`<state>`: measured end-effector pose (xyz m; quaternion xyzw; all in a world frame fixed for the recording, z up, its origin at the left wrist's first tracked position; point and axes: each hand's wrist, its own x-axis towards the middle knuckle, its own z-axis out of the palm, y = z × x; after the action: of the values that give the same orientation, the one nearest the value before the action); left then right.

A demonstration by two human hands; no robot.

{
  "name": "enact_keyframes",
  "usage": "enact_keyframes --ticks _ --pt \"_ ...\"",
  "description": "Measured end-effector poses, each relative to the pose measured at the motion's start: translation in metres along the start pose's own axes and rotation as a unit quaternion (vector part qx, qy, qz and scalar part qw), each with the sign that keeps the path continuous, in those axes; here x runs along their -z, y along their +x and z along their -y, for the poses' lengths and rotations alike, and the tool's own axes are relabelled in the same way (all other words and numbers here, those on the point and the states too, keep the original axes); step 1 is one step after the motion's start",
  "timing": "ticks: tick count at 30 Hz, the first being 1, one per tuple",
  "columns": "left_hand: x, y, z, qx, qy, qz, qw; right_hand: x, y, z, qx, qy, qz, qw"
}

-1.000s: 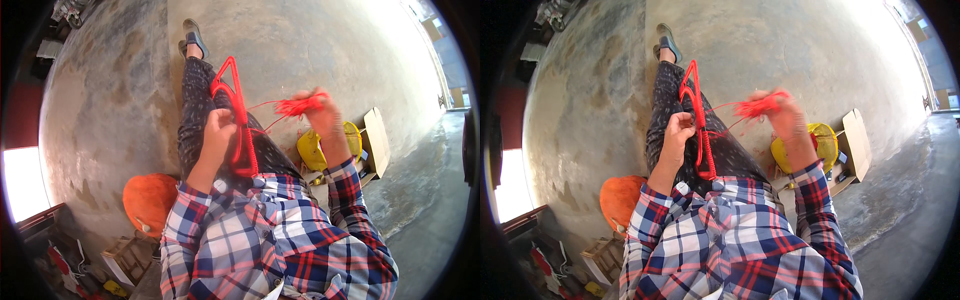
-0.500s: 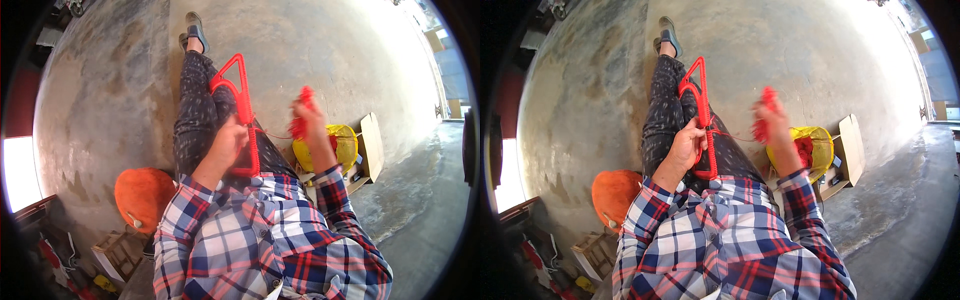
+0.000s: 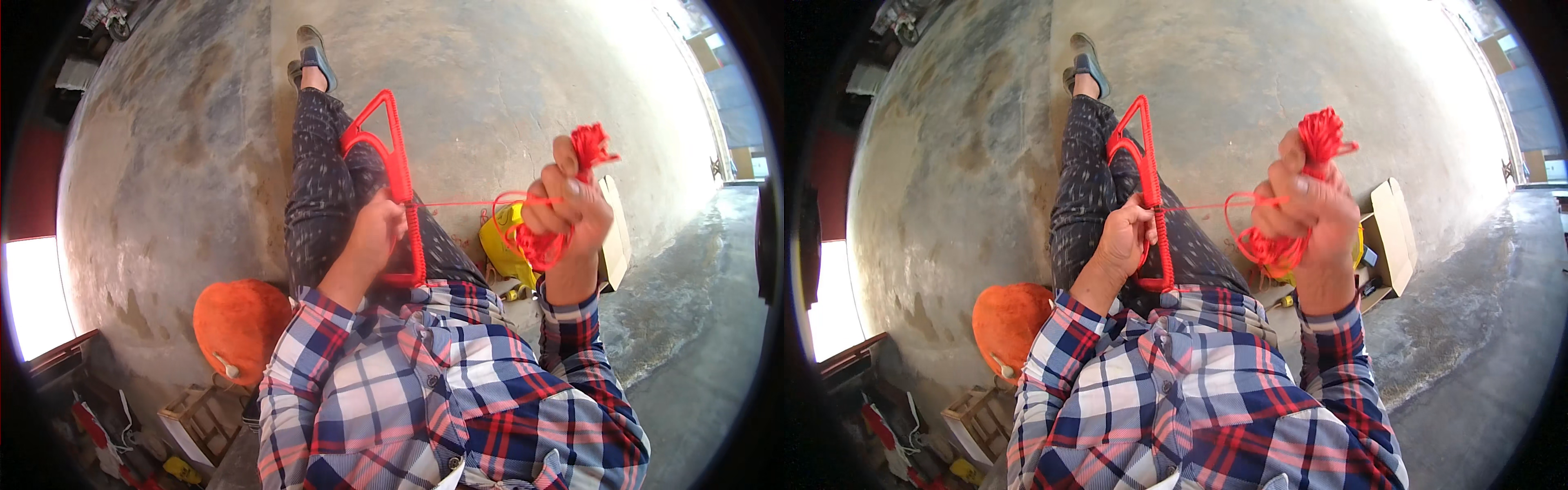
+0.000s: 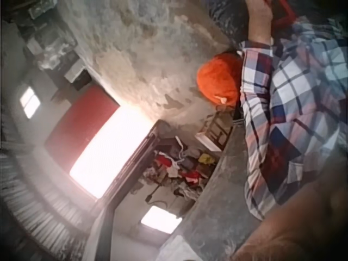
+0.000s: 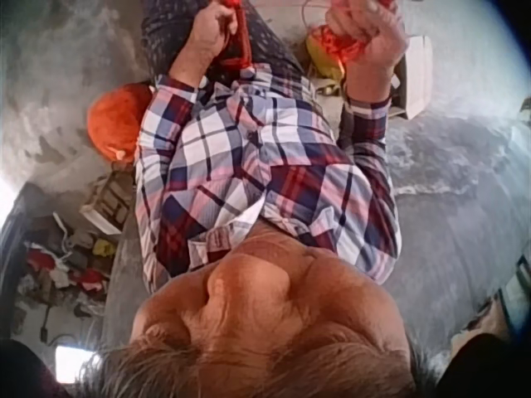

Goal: Wrapping red string or cord around a red plastic furniture frame.

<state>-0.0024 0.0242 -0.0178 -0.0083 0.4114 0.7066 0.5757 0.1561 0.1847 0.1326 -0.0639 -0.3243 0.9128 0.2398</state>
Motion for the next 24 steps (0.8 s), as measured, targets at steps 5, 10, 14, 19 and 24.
enact_keyframes --ticks 5,10,14,19,24 --pt "0.009 0.004 0.004 0.009 0.004 -0.018 1.0 -0.031 -0.016 -0.013 -0.041 0.005 0.089 0.995" --pt "-0.002 0.001 0.014 -0.258 0.286 -0.132 0.914 -0.037 -0.003 -0.005 -0.001 0.043 0.097 0.994" --pt "-0.043 -0.031 -0.017 -0.447 0.596 -0.102 0.659 -0.021 -0.008 -0.019 0.008 -0.012 0.171 0.985" --pt "0.011 -0.014 -0.022 -0.309 0.333 -0.206 0.867 0.043 0.027 -0.044 0.011 -0.543 0.275 0.794" --pt "0.02 -0.028 -0.007 -0.048 0.487 -0.178 0.854 0.057 0.03 -0.108 -0.156 -0.665 0.161 0.712"
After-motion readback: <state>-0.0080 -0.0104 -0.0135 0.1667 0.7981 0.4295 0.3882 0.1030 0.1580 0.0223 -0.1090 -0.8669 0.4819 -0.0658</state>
